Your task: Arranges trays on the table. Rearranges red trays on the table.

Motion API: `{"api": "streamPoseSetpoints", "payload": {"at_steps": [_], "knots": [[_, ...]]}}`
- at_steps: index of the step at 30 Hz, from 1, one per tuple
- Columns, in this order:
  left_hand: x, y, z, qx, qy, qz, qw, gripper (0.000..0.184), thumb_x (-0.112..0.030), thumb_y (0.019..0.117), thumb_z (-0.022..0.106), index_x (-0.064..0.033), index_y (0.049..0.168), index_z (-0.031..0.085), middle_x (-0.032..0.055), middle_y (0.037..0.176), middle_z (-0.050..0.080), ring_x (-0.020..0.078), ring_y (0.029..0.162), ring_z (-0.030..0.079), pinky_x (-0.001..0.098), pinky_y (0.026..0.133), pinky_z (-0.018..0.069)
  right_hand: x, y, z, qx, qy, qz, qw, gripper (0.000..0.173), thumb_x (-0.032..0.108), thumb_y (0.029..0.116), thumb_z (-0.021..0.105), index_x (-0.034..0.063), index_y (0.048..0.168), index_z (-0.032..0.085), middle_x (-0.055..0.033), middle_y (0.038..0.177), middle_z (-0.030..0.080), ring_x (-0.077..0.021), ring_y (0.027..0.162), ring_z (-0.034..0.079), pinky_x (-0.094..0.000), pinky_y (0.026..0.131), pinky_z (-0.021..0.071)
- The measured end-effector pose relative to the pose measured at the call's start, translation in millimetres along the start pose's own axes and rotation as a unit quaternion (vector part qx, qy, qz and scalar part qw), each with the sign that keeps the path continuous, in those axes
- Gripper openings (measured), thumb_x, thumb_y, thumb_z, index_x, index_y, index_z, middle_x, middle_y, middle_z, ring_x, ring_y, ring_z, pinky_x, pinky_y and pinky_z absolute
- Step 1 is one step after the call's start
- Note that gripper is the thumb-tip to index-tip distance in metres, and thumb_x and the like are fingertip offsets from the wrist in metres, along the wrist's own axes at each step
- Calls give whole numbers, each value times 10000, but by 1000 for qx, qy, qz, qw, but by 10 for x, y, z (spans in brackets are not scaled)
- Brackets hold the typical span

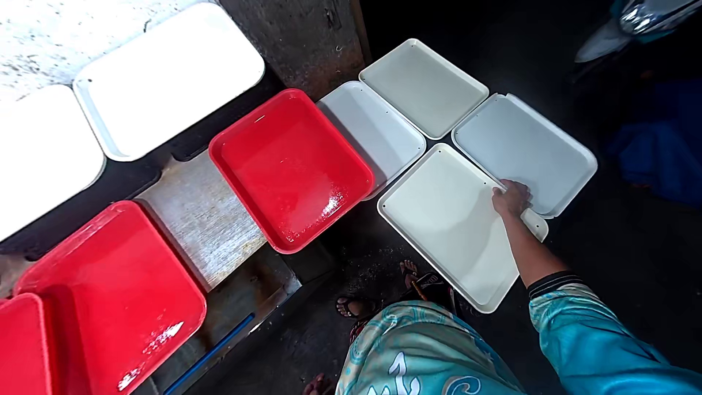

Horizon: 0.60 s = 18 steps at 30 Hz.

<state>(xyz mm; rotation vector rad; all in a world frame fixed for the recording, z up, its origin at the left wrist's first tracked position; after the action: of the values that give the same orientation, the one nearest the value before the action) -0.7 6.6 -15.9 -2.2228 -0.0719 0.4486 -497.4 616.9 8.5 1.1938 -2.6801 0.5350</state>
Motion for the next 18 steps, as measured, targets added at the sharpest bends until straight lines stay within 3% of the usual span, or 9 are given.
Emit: {"api": "streamPoseSetpoints", "payload": {"at_steps": [2, 8, 18], "knots": [[-32, 75, 5, 1, -44, -7, 999, 325, -151, 1094, 496, 82, 1300, 587, 276, 1166, 681, 298, 976, 715, 447, 878, 579, 14, -2, 9, -3, -1, -6, 1000, 398, 351, 971, 626, 271, 1360, 653, -113, 1478, 537, -323, 1409, 450, -575, 1090, 382], [-290, 91, 10, -14, -75, -28, 997, 287, -188, 1091, 515, 11, 1272, 613, 221, 1037, 726, 283, 790, 721, 430, 663, 579, 53, -39, 67, -28, -4, 21, 999, 399, 349, 971, 617, 274, 1362, 645, -110, 1510, 500, -309, 1425, 430, -538, 1112, 368], [-157, 48, 59, -11, -84, -31, 996, 275, -160, 1088, 516, 30, 1263, 609, 223, 1016, 715, 257, 776, 719, 404, 677, 586, 99, 43, 121, -31, -16, 13, 999, 376, 326, 988, 588, 357, 1359, 643, -65, 1478, 543, -285, 1407, 460, -570, 1078, 382]]}}
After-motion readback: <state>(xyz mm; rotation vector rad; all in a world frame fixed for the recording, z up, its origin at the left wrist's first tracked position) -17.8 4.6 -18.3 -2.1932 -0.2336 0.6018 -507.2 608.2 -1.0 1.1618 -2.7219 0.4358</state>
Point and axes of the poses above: each hand's wrist, its own y-axis towards the middle knuckle, its own z-axis out of the palm, x = y × z, the point moved 5 cm from there along y, towards the middle knuckle
